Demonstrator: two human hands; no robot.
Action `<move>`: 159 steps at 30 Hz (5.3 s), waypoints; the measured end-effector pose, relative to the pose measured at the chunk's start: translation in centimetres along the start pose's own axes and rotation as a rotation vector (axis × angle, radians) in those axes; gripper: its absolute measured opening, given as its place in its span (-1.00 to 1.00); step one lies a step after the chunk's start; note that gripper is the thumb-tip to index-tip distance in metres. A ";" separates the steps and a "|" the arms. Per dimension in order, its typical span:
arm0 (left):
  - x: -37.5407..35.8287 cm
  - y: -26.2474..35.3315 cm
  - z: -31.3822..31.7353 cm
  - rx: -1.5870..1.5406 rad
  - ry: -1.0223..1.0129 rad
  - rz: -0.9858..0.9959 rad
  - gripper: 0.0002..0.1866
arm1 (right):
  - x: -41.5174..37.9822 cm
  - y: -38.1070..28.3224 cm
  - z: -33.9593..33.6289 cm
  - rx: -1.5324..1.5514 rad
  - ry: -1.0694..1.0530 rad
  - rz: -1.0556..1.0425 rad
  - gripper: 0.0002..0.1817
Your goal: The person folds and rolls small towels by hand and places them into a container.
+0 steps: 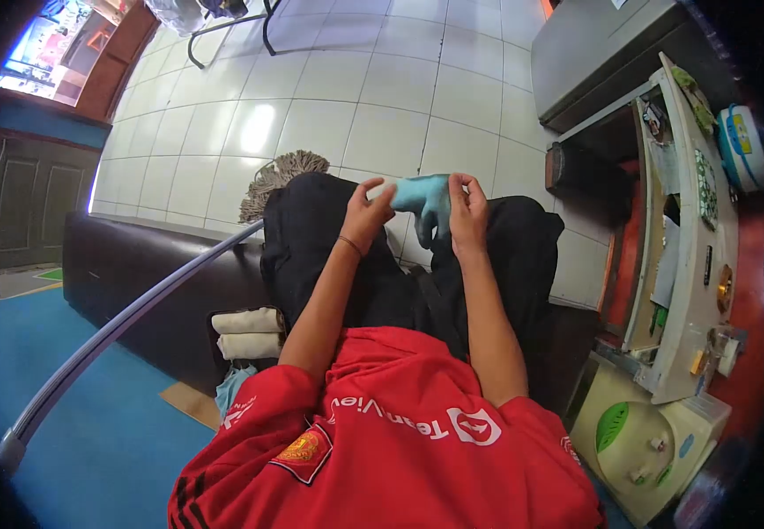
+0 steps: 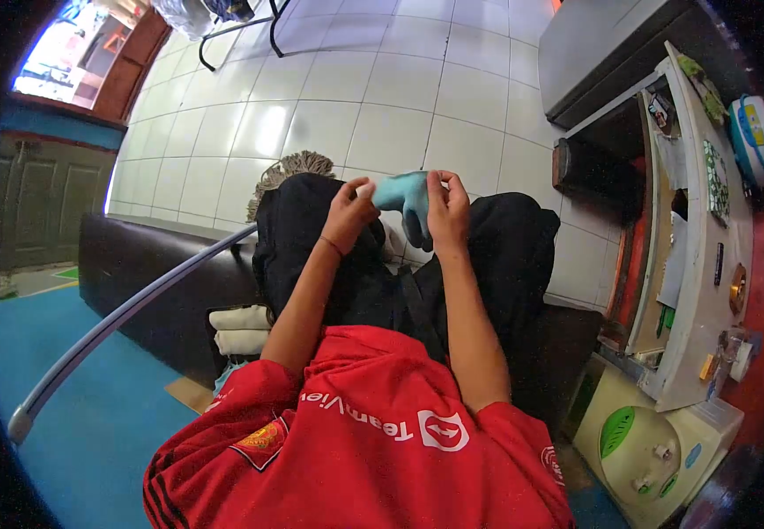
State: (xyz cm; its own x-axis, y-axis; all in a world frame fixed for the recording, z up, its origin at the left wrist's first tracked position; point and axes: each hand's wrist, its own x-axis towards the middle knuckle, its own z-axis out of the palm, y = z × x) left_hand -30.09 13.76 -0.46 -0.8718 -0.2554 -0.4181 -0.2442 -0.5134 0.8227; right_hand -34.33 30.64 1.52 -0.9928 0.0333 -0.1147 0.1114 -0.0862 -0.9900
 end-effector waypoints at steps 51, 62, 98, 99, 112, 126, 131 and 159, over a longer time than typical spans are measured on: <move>-1.8 1.1 1.4 0.305 -0.068 0.545 -0.61 | 0.0 0.1 -1.7 0.141 0.000 0.344 -0.35; -0.6 0.8 -1.1 -0.349 -0.277 0.160 -0.61 | -0.5 0.7 -0.1 0.007 -0.433 0.245 0.05; -1.5 1.0 0.9 0.493 -0.100 0.389 -0.46 | 1.0 0.3 -2.1 0.321 0.070 0.001 -0.76; -1.2 0.7 0.7 0.494 -0.100 0.390 -0.46 | 1.0 0.3 -2.1 0.294 0.071 -0.002 -0.77; -1.1 -0.1 0.4 0.209 -0.179 -0.026 -0.28 | 0.5 -0.9 -1.7 0.399 -0.002 0.072 -0.61; -1.7 1.3 1.0 -0.146 -0.205 0.064 -0.32 | 0.5 -0.1 -3.2 0.359 0.138 0.446 -0.64; -0.7 0.3 -0.4 -0.227 -0.241 -0.055 -0.39 | -0.1 0.1 -1.6 0.188 -0.319 0.480 -0.38; -1.3 0.0 0.8 -0.169 -0.289 0.005 -0.44 | -0.7 1.0 0.1 0.072 -0.411 0.243 -0.68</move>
State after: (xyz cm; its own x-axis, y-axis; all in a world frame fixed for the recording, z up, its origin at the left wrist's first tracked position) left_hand -29.29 14.77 0.47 -0.9630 -0.0272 -0.2680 -0.1873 -0.6473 0.7388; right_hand -33.51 30.44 0.58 -0.8748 -0.3910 -0.2861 0.3537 -0.1116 -0.9287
